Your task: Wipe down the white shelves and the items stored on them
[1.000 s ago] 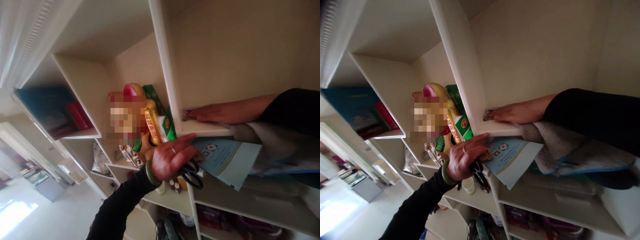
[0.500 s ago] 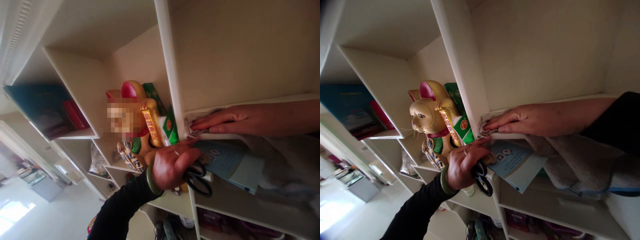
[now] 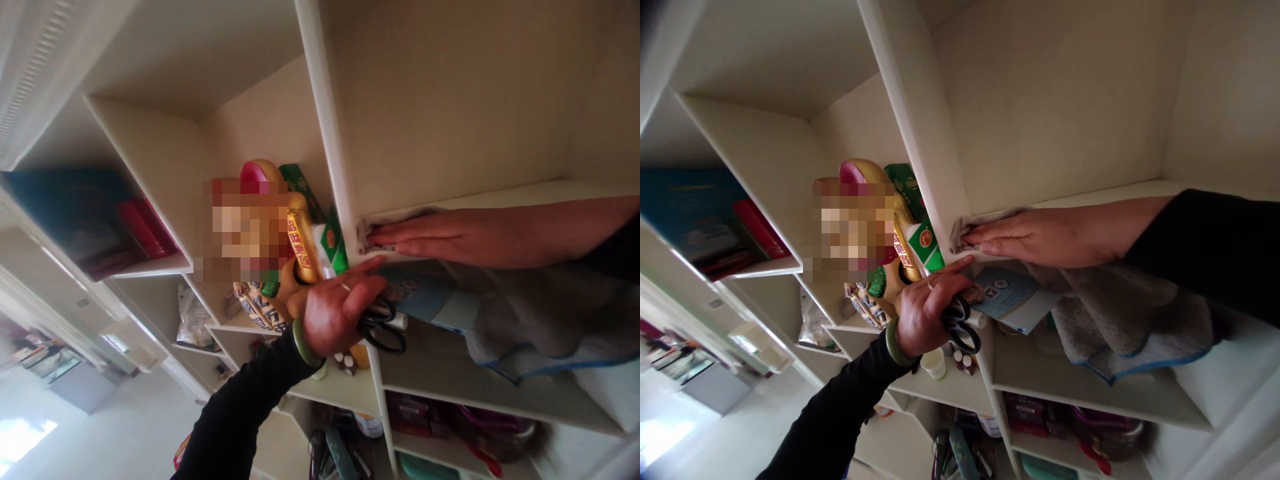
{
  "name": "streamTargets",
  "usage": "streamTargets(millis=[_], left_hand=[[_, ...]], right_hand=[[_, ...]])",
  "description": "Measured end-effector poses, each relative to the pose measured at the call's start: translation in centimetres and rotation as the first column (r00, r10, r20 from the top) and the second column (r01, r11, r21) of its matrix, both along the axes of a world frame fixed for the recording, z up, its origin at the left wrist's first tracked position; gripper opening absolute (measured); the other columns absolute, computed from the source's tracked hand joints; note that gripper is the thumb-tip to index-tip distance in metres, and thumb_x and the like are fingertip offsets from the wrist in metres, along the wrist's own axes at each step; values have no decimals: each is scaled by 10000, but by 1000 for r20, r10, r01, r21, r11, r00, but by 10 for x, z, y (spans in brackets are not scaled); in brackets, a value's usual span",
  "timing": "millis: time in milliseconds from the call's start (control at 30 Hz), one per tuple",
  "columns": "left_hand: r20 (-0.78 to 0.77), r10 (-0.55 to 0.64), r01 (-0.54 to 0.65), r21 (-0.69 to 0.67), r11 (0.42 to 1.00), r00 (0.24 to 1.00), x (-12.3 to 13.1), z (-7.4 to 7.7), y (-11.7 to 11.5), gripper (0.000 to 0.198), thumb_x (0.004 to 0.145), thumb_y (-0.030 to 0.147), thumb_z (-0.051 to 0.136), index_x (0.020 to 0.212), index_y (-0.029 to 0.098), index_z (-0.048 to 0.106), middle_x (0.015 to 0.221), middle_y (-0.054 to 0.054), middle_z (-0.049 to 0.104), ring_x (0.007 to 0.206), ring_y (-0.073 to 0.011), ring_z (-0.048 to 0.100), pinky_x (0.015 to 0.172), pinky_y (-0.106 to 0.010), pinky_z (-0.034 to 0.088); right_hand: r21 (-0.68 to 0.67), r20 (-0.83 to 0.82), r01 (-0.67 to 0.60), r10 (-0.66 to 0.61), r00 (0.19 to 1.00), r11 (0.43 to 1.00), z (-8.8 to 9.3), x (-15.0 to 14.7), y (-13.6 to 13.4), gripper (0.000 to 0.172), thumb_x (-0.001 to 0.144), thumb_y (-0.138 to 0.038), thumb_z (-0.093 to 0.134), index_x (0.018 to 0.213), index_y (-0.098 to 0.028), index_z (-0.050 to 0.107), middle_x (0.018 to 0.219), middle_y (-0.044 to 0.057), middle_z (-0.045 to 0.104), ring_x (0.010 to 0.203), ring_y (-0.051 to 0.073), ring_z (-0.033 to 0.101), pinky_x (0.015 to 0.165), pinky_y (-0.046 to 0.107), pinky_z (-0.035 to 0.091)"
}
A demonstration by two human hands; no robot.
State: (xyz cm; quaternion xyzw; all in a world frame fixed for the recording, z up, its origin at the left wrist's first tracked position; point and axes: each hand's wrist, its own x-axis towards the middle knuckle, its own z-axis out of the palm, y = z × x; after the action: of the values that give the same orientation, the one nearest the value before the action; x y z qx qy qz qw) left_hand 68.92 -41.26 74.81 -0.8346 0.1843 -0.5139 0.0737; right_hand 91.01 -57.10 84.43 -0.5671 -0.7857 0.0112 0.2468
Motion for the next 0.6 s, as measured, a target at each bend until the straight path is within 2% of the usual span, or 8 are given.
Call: streamTargets(millis=[100,167,267,367,433,533,600], left_hand=[[-9,30,-30,-12,999,1000,-2,2,-2,221,1034,187,676,1252,219,670,1262,-122,867,1258,-240,838,1009,-321,714],[3,62,-62,-9,998,998,-3,4,-4,259,1011,203,704,1267,213,665,1346,-152,846,1272,-254,834,1015,-332,716],[30,108,-108,-19,994,994,-4,6,-7,288,985,193,704,1268,210,654,1325,-154,853,1220,-259,853,995,-336,723],[26,126,-125,-32,992,992,-5,5,-9,315,968,155,685,1272,220,639,1352,-144,848,1197,-245,860,978,-323,723],[11,130,-129,-31,991,992,-5,4,-10,328,960,133,681,1272,223,636,1391,-144,834,1223,-240,852,989,-317,719],[-5,122,-122,-37,992,992,-6,4,-8,346,953,121,680,1282,220,638,1411,-147,826,1252,-242,841,1003,-322,717],[-23,94,-95,-34,995,995,-7,5,-5,366,947,123,678,1299,216,641,1419,-152,821,1276,-251,832,1012,-339,717]], right_hand=[[40,144,72,-77,987,997,-5,-9,1,730,1140,-669,392,1593,-183,695,1707,99,609,1611,318,563,1425,555,356],[101,200,55,-75,977,993,-9,-16,-1,712,1149,-632,379,1600,-176,688,1682,116,633,1585,326,589,1403,564,386],[135,206,39,-66,976,990,-13,-20,-11,693,1153,-628,347,1610,-230,684,1676,78,643,1553,309,623,1373,552,434],[122,165,165,-184,969,979,-14,-6,-31,793,1117,-720,285,1595,-246,703,1687,61,634,1563,332,614,1393,576,403],[119,119,346,-359,926,931,-13,13,-51,873,1063,-789,279,1568,-238,731,1688,77,631,1568,385,605,1406,629,369],[106,57,613,-620,783,783,-13,42,-87,836,1007,-823,334,1477,-307,796,1660,77,659,1553,433,612,1407,661,356],[73,52,720,-724,688,690,-12,52,-105,799,1011,-813,345,1447,-332,810,1662,85,655,1549,443,612,1411,652,352]])
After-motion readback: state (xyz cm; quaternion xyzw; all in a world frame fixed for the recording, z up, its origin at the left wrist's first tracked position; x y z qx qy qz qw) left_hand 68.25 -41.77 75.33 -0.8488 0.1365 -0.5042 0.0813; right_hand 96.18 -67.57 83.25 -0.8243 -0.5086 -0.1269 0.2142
